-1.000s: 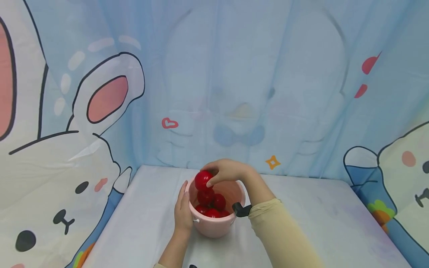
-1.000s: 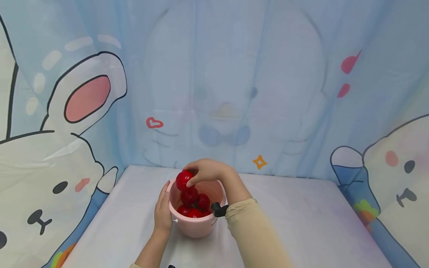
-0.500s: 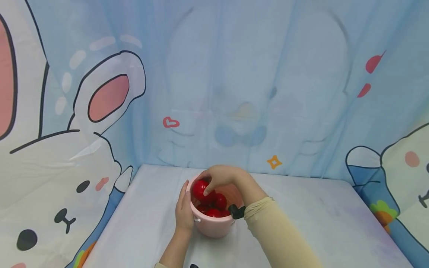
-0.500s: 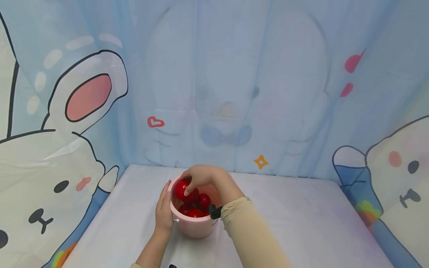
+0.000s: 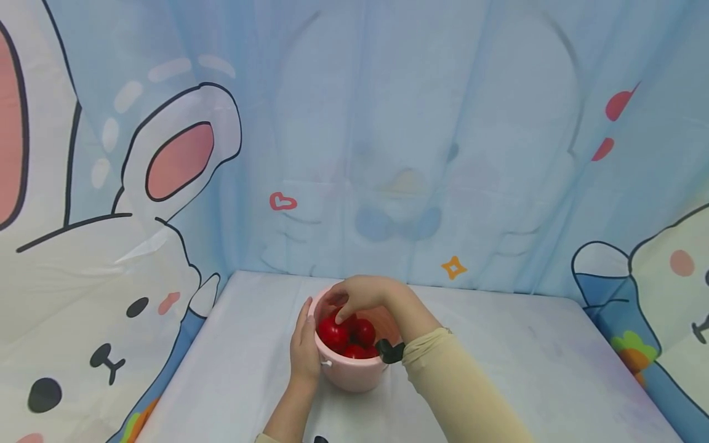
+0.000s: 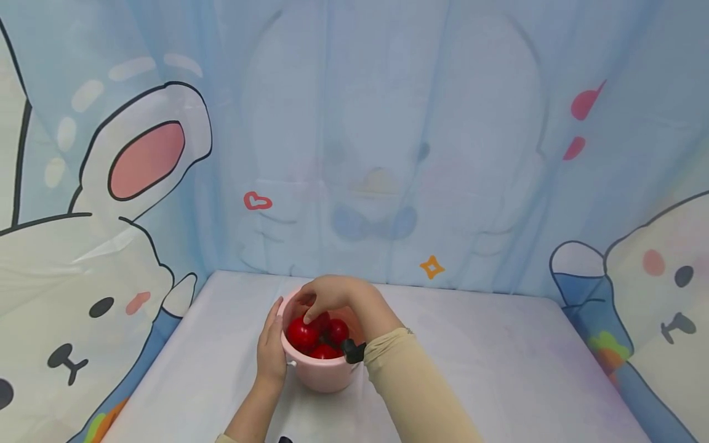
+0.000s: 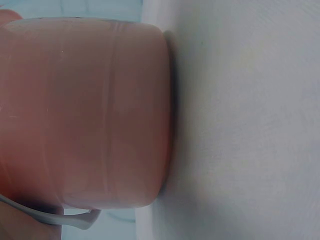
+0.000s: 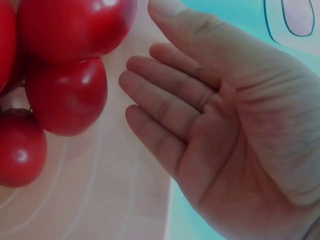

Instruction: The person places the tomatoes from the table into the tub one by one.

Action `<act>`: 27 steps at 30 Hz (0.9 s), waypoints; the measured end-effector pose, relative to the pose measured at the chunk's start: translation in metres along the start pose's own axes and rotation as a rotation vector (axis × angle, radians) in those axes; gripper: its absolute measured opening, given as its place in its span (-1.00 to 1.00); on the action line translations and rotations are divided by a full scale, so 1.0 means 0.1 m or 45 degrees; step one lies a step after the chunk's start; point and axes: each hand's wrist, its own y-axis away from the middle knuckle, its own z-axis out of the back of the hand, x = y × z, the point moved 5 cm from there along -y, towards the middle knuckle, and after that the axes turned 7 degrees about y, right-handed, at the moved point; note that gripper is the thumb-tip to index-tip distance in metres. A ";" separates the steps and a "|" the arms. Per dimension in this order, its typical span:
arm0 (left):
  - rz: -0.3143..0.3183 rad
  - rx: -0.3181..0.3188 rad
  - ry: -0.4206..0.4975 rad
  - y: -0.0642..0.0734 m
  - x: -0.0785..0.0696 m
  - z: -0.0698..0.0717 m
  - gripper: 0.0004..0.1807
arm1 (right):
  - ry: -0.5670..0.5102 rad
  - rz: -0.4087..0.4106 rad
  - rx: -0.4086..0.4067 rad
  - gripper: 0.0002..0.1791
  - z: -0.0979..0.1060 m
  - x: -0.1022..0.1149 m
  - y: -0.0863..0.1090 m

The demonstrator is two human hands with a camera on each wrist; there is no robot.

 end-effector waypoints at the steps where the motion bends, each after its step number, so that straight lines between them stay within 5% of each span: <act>1: 0.001 0.001 0.002 0.00 0.00 0.00 -0.51 | -0.007 -0.006 -0.005 -0.43 0.00 0.00 0.00; 12: -0.014 0.012 0.002 0.00 0.02 -0.01 -0.50 | 0.204 0.017 -0.241 -0.45 0.20 -0.07 0.31; 19: -0.016 0.002 -0.020 0.01 -0.02 -0.01 -0.50 | 0.175 -0.094 -0.429 -0.33 0.17 -0.37 0.97; 27: -0.008 0.003 -0.010 0.01 -0.02 0.00 -0.50 | 0.320 -0.242 -0.708 -0.21 -0.25 -0.74 1.73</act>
